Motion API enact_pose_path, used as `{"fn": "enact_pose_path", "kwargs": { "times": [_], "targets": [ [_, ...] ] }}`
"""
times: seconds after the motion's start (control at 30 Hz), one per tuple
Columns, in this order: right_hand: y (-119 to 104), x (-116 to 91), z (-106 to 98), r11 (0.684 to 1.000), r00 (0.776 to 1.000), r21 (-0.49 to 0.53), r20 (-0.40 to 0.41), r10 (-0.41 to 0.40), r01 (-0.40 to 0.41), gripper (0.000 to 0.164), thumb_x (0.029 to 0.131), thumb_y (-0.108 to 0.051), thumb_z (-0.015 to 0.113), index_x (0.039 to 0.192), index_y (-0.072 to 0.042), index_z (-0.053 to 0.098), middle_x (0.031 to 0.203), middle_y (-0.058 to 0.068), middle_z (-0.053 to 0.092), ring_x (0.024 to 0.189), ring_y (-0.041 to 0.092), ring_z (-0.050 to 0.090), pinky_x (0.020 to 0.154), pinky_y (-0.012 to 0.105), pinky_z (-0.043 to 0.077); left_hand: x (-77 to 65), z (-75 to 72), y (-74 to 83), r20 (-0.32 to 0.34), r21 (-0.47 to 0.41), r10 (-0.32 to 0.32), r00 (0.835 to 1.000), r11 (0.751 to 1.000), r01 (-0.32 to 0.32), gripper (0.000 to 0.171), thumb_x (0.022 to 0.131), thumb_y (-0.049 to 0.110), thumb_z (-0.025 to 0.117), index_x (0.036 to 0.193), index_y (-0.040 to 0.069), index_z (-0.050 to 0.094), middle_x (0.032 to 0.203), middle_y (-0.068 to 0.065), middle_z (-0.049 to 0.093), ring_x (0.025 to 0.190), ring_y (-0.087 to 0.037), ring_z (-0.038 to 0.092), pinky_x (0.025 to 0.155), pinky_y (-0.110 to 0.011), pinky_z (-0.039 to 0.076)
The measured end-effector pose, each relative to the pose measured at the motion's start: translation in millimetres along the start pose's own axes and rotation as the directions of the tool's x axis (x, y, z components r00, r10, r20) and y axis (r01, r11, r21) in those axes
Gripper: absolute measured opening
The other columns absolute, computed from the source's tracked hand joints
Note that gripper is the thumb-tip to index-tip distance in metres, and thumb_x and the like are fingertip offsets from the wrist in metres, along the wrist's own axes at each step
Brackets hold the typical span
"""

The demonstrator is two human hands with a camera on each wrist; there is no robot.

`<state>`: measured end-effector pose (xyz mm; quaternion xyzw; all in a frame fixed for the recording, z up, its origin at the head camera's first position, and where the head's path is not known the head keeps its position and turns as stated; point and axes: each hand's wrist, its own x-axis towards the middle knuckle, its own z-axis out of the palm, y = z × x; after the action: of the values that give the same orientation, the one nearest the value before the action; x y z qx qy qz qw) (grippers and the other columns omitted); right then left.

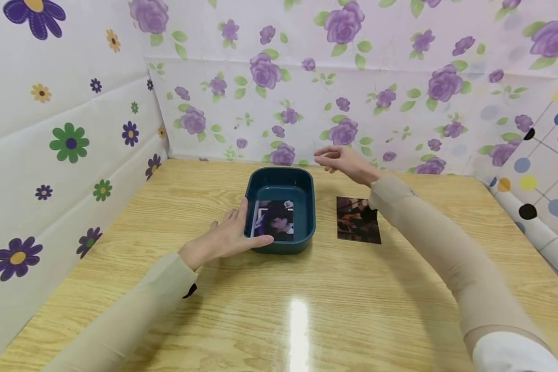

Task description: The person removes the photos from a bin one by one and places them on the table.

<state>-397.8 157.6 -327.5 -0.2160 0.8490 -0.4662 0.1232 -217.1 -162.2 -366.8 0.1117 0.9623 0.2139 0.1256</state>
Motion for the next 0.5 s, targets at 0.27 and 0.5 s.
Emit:
{"fn": "enact_pose_path", "kwargs": {
  "times": [0.27,0.5],
  "targets": [
    [-36,34,48,0.985,0.968,-0.127,0.235,-0.083,0.115,0.052,0.086,-0.034,0.073,0.131,-0.013,0.057,0.105,0.011,0.066,0.098,0.037,0.060,0.082,0.044,0.051,0.0,1.0,-2.2,0.008,-0.011,-0.010,1.000,1.000,0.010,0.129,0.070,0.090,0.044,0.153,0.015,-0.020,0.163,-0.016,0.007,0.151,-0.035,0.009,0.111,-0.072,0.009],
    [-46,51,86,0.916,0.896,-0.357,0.444,-0.005,0.182,0.059,0.082,-0.025,0.079,0.132,-0.006,0.055,0.105,0.013,0.062,0.091,0.021,0.060,0.081,0.029,0.051,0.4,0.8,-2.4,0.004,0.002,0.001,1.000,1.000,-0.001,0.128,0.071,0.091,0.043,0.153,0.015,-0.020,0.163,-0.016,0.009,0.150,-0.035,0.012,0.110,-0.072,0.012]
  ]
}}
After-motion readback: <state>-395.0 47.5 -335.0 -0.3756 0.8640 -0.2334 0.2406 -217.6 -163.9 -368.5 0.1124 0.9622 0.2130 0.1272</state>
